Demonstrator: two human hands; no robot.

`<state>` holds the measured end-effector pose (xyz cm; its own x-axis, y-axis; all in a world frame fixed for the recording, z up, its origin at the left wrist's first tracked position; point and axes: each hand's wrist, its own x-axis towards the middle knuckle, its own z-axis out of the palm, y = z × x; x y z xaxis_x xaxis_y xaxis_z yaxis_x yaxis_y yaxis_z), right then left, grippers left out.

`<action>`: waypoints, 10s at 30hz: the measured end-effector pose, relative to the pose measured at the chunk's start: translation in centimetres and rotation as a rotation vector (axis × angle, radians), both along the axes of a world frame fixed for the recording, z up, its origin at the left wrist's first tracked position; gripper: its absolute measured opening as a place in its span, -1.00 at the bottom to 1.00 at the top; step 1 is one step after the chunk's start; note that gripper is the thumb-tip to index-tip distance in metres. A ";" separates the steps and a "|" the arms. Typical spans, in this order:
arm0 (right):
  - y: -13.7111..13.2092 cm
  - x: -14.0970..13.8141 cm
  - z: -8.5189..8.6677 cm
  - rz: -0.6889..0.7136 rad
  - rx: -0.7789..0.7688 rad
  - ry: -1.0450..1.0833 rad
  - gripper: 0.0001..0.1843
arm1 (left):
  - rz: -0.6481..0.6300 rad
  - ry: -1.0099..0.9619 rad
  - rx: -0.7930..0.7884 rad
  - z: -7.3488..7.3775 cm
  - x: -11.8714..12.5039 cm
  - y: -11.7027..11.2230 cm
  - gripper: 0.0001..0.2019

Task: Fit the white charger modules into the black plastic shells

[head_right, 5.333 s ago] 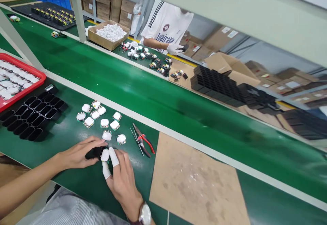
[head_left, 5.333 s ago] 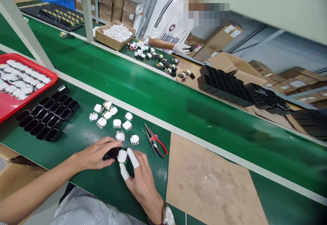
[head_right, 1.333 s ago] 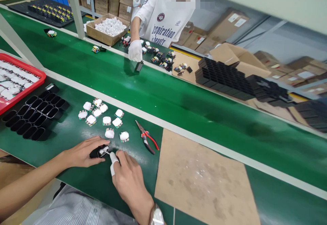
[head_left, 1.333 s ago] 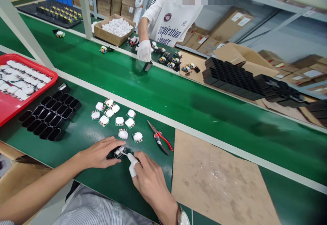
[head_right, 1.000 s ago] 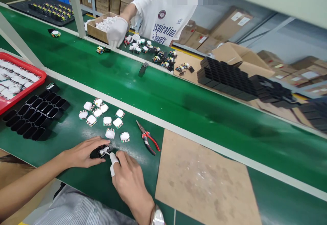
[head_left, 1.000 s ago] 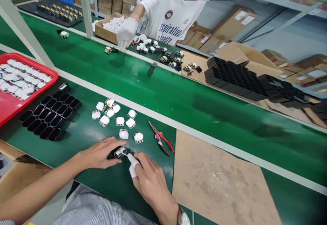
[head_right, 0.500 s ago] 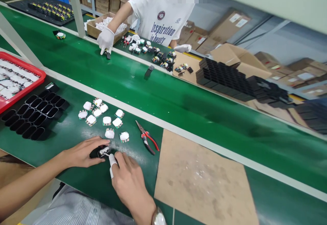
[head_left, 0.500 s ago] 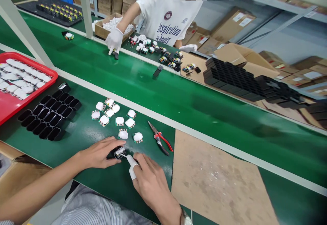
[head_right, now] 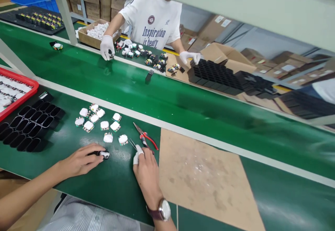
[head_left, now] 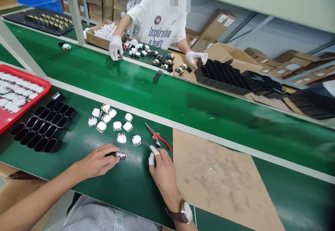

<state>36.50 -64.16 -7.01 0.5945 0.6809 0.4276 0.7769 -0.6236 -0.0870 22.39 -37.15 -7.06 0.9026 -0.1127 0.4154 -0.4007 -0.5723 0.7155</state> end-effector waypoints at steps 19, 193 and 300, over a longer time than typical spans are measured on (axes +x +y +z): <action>-0.9 0.9 0.1 0.082 0.126 -0.030 -0.71 | 0.797 0.202 -0.016 7.5 19.1 14.5 -0.77; 4.3 0.6 5.3 0.627 -0.126 0.221 -0.71 | 0.100 0.236 -0.134 -0.7 -0.6 -1.4 -0.49; 2.5 -2.2 3.9 0.514 0.323 0.334 -0.49 | 0.080 0.247 0.062 -1.0 -0.4 -1.4 -0.32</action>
<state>34.32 -61.62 -3.08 0.3660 0.7807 0.5066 0.8659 -0.0862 -0.4927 21.97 -38.52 -8.04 0.9828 -0.0555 0.1761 -0.1703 -0.6411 0.7484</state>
